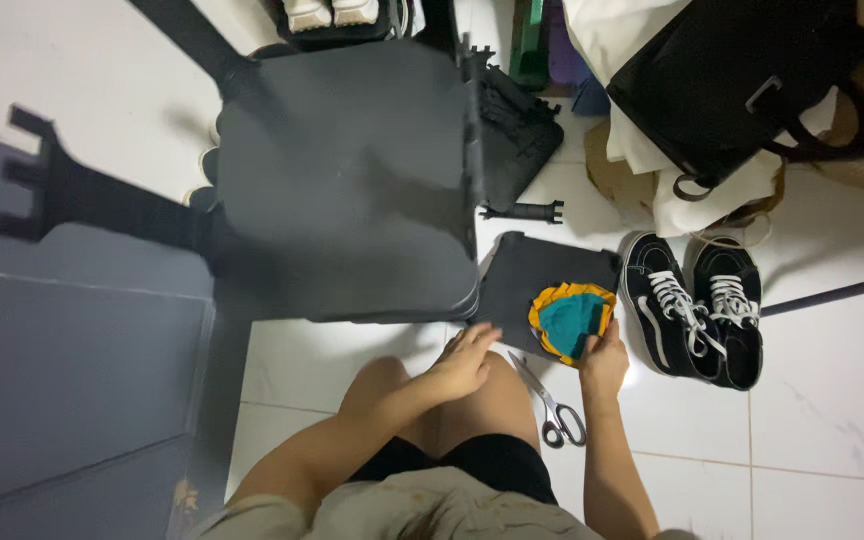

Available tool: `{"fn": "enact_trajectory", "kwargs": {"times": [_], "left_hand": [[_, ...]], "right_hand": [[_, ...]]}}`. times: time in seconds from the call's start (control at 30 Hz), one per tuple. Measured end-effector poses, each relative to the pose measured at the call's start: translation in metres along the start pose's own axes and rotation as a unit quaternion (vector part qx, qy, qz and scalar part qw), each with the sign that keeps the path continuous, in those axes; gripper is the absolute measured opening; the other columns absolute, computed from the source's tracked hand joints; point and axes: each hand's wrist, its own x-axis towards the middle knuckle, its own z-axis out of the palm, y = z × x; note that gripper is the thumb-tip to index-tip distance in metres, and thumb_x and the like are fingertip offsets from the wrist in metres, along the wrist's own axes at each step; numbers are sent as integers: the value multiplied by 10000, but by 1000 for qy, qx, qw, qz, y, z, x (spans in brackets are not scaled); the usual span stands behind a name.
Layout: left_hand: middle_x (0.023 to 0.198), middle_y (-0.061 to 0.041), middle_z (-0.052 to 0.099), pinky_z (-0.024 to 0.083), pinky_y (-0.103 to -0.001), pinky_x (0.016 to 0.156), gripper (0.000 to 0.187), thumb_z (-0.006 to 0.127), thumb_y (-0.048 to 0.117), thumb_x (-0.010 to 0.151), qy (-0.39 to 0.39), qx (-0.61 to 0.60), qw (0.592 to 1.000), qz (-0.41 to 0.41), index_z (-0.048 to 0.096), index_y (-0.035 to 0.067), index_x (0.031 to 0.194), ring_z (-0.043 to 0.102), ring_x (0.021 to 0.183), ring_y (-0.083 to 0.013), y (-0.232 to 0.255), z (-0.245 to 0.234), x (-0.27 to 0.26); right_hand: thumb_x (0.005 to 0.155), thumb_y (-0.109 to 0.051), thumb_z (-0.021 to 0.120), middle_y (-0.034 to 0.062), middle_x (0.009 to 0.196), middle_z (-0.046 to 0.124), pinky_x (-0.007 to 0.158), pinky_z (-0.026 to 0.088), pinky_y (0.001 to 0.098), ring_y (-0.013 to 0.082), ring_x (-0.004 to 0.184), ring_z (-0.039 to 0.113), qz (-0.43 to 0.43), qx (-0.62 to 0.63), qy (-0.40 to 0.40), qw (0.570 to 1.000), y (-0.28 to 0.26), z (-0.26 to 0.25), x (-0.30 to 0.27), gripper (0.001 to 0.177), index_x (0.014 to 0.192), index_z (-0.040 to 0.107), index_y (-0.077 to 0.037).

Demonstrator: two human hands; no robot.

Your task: The person wipes a black plastic shelf component with a cloth, then attaches a vertical support piece to it. They continue to wipe and assemble additional parts of the shelving unit while sitting on the floor.

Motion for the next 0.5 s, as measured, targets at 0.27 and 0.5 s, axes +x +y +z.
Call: {"fn": "enact_trajectory", "kwargs": {"times": [0.27,0.5], "left_hand": [[1604,-209,375,311,-656,1115,812,707,141,875,-23,237,960,150,313,192,1584,384,1425,-463,25,30,30],[1502,-271,462,489,-557,1020,1039,699,163,839,-72,82,992,63,86,215,1676,576,1232,-496,126,-41,-43]], "right_hand": [[988,-193,582,254,900,741,774,577,447,378,797,746,115,66,-78,988,-37,-127,-38,326,1257,711,-61],[1009,-211,572,130,1020,683,746,560,434,272,895,659,72,426,-10,902,-71,-212,5,291,1227,653,-36]]}}
